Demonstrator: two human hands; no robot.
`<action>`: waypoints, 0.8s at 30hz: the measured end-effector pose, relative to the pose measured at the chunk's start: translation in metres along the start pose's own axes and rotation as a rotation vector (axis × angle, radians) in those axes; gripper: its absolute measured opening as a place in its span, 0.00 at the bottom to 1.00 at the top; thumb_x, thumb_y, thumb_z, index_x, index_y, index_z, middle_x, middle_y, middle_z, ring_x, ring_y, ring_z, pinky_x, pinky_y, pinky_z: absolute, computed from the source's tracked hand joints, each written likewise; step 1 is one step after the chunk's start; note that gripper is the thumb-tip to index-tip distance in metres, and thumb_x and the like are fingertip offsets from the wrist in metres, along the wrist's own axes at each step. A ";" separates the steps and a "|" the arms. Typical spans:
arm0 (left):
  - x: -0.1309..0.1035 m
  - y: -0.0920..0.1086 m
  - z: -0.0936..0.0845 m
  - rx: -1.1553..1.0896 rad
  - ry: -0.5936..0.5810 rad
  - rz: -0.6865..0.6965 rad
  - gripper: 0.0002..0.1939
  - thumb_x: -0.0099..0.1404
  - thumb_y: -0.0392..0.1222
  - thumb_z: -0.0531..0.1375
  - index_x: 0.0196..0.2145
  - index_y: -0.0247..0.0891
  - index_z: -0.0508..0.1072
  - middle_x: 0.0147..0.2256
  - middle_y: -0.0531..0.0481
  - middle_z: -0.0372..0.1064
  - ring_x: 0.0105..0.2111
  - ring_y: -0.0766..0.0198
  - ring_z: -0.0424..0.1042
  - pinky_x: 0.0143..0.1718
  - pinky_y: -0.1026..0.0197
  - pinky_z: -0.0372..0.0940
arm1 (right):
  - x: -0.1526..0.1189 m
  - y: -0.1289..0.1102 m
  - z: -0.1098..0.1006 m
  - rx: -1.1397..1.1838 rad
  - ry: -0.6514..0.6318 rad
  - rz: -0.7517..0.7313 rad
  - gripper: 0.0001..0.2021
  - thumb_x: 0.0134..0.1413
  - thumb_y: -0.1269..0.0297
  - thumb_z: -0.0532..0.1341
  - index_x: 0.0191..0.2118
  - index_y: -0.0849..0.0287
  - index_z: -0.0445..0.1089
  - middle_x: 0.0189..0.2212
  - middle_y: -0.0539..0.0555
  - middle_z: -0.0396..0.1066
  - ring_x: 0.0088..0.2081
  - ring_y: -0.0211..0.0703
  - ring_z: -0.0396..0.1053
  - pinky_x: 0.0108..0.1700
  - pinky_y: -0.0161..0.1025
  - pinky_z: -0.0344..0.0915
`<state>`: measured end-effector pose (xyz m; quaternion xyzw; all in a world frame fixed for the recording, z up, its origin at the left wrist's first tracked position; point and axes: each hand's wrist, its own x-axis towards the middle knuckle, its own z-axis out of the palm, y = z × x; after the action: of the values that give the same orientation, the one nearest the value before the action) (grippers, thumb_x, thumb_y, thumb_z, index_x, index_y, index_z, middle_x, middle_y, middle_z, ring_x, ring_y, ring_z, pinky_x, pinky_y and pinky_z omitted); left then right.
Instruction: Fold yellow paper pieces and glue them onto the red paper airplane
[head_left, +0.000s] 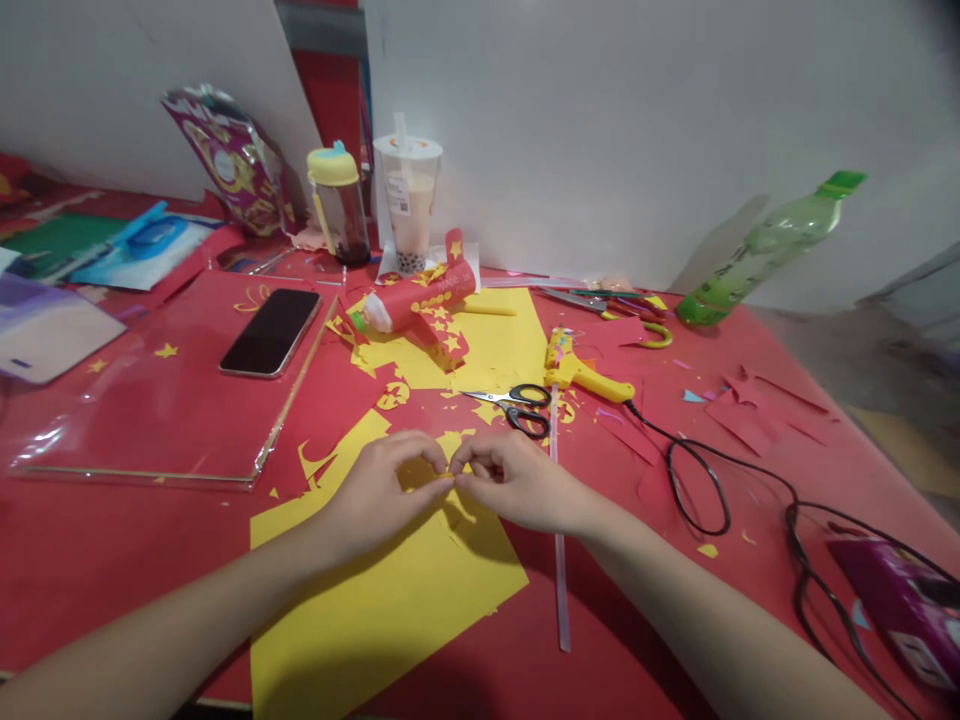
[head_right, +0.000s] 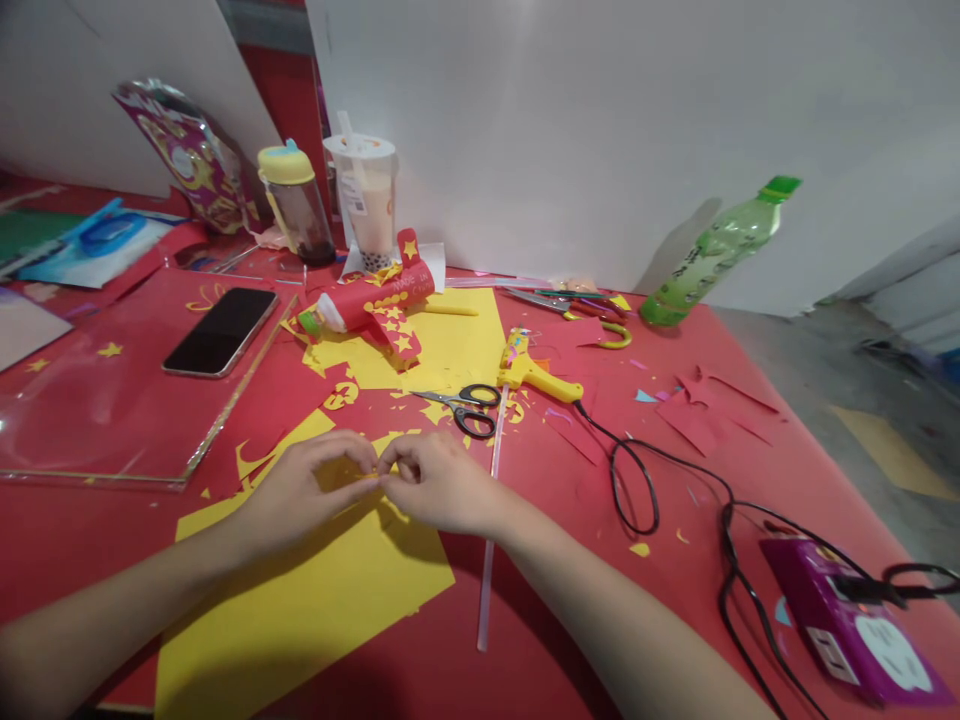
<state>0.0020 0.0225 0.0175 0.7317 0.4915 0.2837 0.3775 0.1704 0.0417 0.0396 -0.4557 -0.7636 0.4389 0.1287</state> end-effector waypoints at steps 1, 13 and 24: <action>0.000 0.000 0.000 -0.033 0.004 -0.012 0.05 0.55 0.39 0.58 0.24 0.37 0.68 0.29 0.52 0.69 0.31 0.64 0.68 0.36 0.61 0.61 | 0.000 0.000 0.000 -0.008 0.001 -0.008 0.06 0.44 0.75 0.55 0.28 0.64 0.69 0.13 0.40 0.47 0.17 0.28 0.46 0.21 0.29 0.45; 0.002 -0.003 -0.002 -0.236 0.028 -0.050 0.06 0.56 0.40 0.57 0.25 0.36 0.68 0.32 0.49 0.67 0.34 0.64 0.68 0.39 0.59 0.63 | 0.001 0.002 -0.003 0.097 0.054 -0.002 0.06 0.48 0.68 0.56 0.26 0.64 0.68 0.13 0.41 0.47 0.17 0.28 0.47 0.21 0.30 0.45; 0.001 0.002 -0.004 -0.138 0.069 -0.068 0.06 0.54 0.39 0.57 0.23 0.36 0.69 0.35 0.47 0.63 0.36 0.63 0.66 0.40 0.58 0.64 | 0.002 0.003 0.008 0.245 0.145 -0.001 0.04 0.44 0.70 0.57 0.28 0.64 0.67 0.12 0.39 0.44 0.16 0.27 0.44 0.20 0.28 0.46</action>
<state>0.0004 0.0238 0.0217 0.6768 0.5080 0.3288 0.4193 0.1663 0.0391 0.0323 -0.4667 -0.6933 0.4947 0.2383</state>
